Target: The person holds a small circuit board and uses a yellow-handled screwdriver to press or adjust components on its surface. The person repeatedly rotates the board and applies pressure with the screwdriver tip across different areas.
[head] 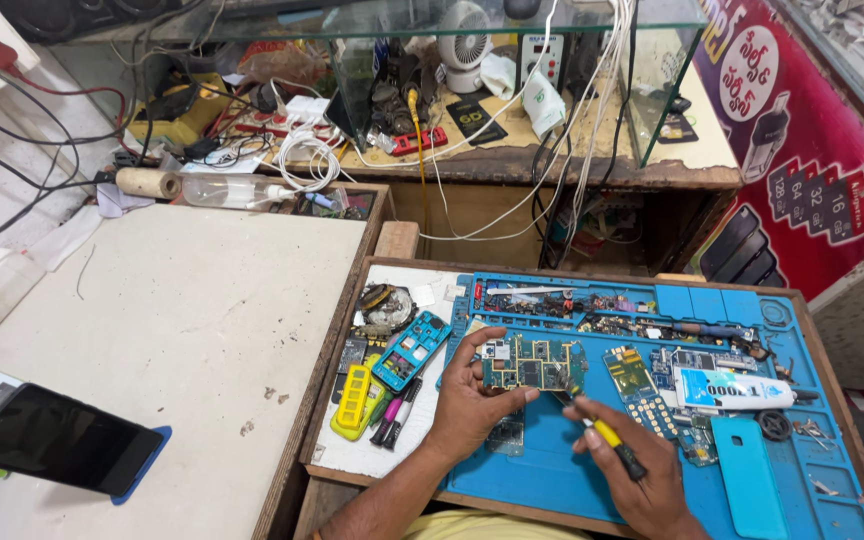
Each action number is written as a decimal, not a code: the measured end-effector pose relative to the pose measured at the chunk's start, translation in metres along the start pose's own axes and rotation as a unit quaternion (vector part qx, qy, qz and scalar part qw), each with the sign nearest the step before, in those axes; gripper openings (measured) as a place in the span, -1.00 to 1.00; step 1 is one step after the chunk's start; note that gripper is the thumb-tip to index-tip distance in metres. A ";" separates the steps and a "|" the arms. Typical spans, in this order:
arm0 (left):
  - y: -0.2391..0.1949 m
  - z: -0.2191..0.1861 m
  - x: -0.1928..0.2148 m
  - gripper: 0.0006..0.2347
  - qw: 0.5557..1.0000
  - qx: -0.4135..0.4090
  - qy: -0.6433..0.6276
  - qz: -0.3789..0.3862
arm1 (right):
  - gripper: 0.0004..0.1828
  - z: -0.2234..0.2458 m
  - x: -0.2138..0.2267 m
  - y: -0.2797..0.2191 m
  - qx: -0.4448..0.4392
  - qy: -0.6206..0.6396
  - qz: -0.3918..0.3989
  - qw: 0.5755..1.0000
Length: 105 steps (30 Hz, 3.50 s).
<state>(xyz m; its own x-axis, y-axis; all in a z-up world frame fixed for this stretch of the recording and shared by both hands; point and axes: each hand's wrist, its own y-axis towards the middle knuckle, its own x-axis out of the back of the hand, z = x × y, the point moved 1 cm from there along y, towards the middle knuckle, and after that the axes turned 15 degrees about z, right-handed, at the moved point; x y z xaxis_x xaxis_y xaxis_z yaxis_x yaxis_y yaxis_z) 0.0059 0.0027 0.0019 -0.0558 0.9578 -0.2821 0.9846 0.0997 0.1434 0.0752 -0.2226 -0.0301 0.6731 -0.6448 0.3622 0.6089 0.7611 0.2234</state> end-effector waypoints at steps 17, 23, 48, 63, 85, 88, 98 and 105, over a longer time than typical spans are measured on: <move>-0.002 0.009 0.000 -0.35 0.999 -0.021 0.022 0.023 | -0.60 0.007 0.001 -0.003 0.033 -0.054 0.014 0.998; -0.002 0.004 0.000 -0.37 0.999 -0.020 0.036 0.025 | -0.63 0.007 0.002 -0.004 0.050 -0.067 0.018 0.996; -0.002 0.007 0.000 -0.37 0.998 -0.020 0.052 0.025 | -0.65 -0.005 0.003 -0.006 0.052 -0.016 0.017 0.998; -0.014 -0.009 -0.003 -0.40 0.933 -0.103 0.339 0.057 | -0.56 0.013 0.004 -0.006 0.093 -0.022 -0.036 0.995; -0.019 0.008 0.018 -0.41 0.971 -0.061 0.221 0.065 | -0.53 0.019 0.005 0.002 0.081 -0.059 0.106 0.989; -0.019 0.008 0.017 -0.39 0.973 -0.011 0.217 0.079 | -0.56 0.013 0.012 0.002 0.067 0.000 0.107 0.992; -0.019 0.003 0.018 -0.42 0.971 -0.036 0.231 0.044 | -0.55 0.012 0.014 -0.001 0.105 -0.044 0.082 0.990; -0.019 0.000 0.013 -0.41 0.977 -0.012 0.189 0.098 | -0.52 0.012 0.013 0.003 0.029 -0.045 0.048 0.997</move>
<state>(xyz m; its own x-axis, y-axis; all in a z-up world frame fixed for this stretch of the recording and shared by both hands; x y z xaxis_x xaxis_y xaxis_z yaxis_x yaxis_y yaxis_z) -0.0137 0.0138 -0.0043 0.0718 0.9898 0.1230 0.9788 -0.0936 0.1823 0.0809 -0.2275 -0.0139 0.6848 -0.5623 0.4636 0.5163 0.8233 0.2358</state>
